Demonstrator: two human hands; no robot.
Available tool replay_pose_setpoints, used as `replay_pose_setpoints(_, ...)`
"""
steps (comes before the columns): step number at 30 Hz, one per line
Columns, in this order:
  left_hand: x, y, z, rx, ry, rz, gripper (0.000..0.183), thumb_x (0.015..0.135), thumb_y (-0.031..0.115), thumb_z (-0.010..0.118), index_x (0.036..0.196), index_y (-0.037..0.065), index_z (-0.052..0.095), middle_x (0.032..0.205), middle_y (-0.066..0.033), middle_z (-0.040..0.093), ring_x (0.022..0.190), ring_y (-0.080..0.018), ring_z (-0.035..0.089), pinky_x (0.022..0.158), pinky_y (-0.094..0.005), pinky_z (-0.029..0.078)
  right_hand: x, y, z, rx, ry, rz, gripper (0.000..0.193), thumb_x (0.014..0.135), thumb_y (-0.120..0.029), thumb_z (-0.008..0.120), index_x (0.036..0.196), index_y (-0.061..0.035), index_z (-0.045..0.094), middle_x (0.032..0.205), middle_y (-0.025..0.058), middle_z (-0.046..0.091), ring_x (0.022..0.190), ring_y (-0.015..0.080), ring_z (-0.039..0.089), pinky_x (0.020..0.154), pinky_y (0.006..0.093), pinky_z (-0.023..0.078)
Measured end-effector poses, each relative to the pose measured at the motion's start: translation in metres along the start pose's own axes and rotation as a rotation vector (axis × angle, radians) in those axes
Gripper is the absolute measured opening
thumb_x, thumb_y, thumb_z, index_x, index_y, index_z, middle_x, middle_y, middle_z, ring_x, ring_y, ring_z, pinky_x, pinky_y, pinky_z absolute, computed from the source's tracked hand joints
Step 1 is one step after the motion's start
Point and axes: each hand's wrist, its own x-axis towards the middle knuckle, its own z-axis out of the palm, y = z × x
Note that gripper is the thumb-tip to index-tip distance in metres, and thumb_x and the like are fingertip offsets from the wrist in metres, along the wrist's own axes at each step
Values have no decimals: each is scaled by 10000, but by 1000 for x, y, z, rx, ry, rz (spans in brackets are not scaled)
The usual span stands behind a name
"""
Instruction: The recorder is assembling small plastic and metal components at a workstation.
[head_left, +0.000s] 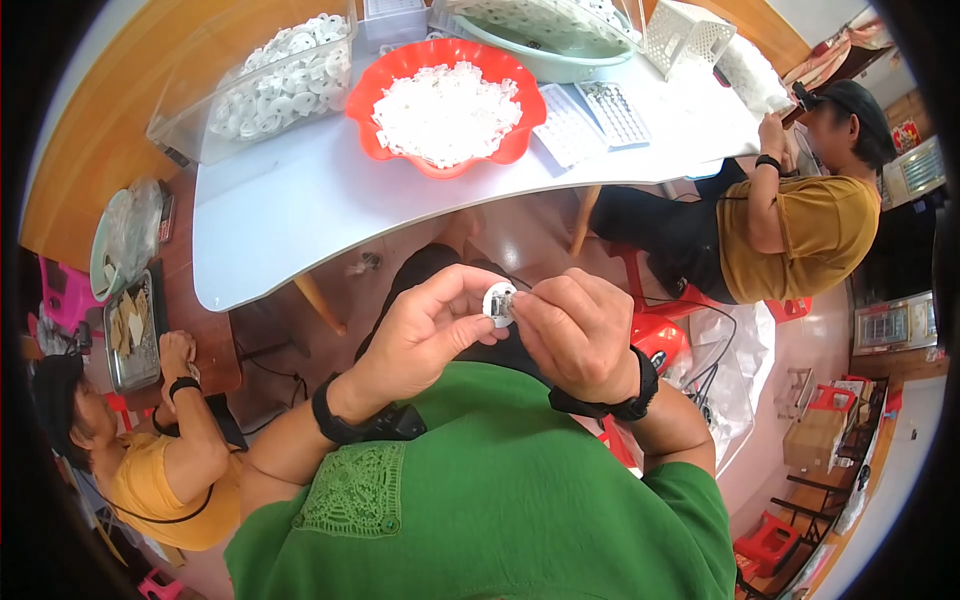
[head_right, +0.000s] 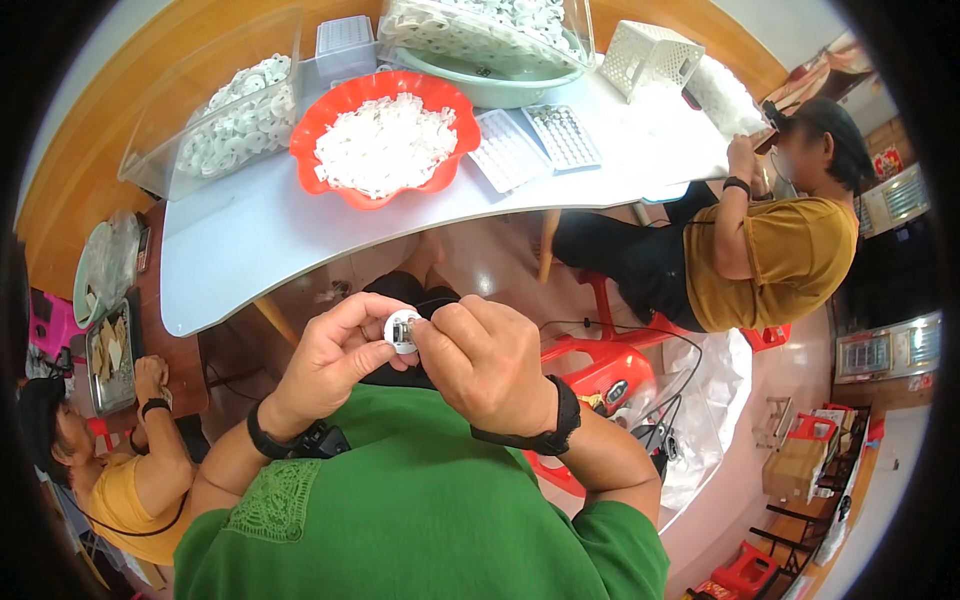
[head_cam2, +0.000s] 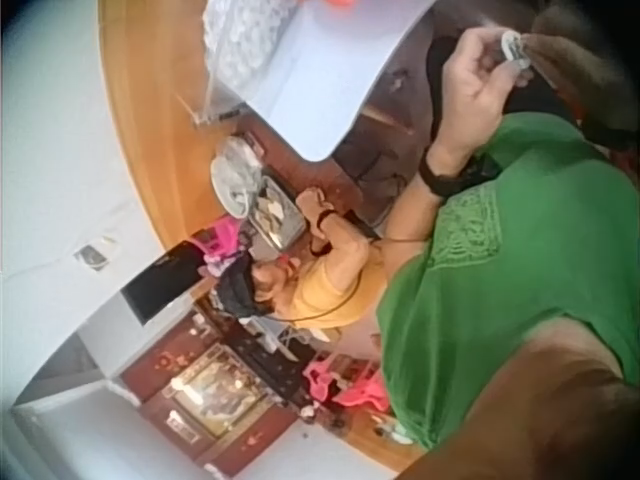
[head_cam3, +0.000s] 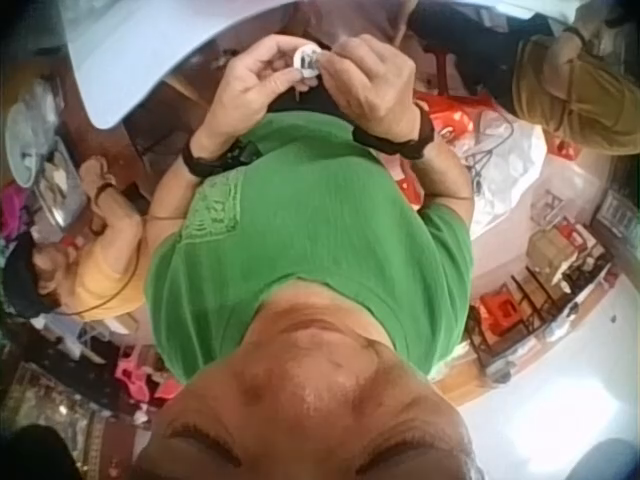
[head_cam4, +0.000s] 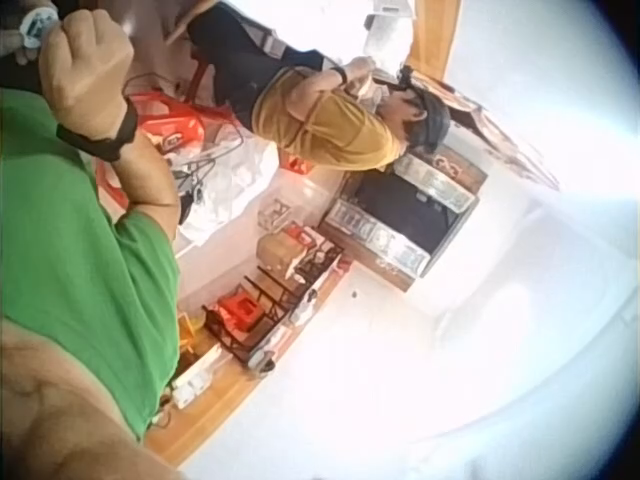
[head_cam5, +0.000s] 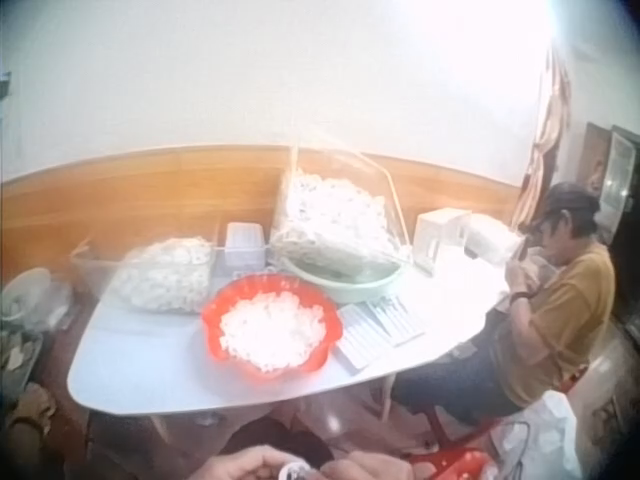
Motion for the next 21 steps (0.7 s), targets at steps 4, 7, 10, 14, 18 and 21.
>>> replay_pose_setpoints(4,-8,-1,4,50,9,49,263,925,24,514,1181,-28,489,1060,-60,581,905,-110,585,798,-256,490,-6,-7,0,-44,-21,-54,272,595,-35,634,858,24,601,718,52,475,549,175,483,436,296,383)
replay_pose_setpoints(7,-12,0,6,95,20,61,264,921,60,537,1164,-36,498,1045,-67,583,895,-116,587,784,-259,496,-6,-11,0,-39,-26,-60,224,598,-41,618,810,21,583,695,53,453,552,180,479,437,300,382)
replay_pose_setpoints(10,-16,2,9,113,24,51,255,919,58,538,1153,-37,507,1026,-69,587,877,-117,594,775,-261,504,-5,-13,-4,35,-93,-10,256,567,29,685,798,2,577,700,61,519,545,195,512,433,306,381)
replay_pose_setpoints(14,-19,-2,11,116,21,28,244,919,15,511,1158,-33,508,1005,-67,590,855,-117,605,774,-264,514,-5,-11,-4,145,-123,17,191,600,3,652,726,-12,509,667,67,460,536,213,483,425,326,377)
replay_pose_setpoints(18,-20,-2,14,133,24,-1,245,920,17,507,1159,-35,507,1000,-69,591,856,-121,606,776,-263,511,-7,-7,-5,205,-145,8,182,625,-23,616,674,-27,441,643,74,421,531,225,461,415,344,363)
replay_pose_setpoints(21,-20,-3,15,150,15,-26,244,919,13,501,1158,-37,508,999,-71,592,853,-122,605,771,-263,507,-8,-6,-9,245,-203,21,175,625,-19,605,682,-24,440,649,84,433,537,238,474,430,354,375)
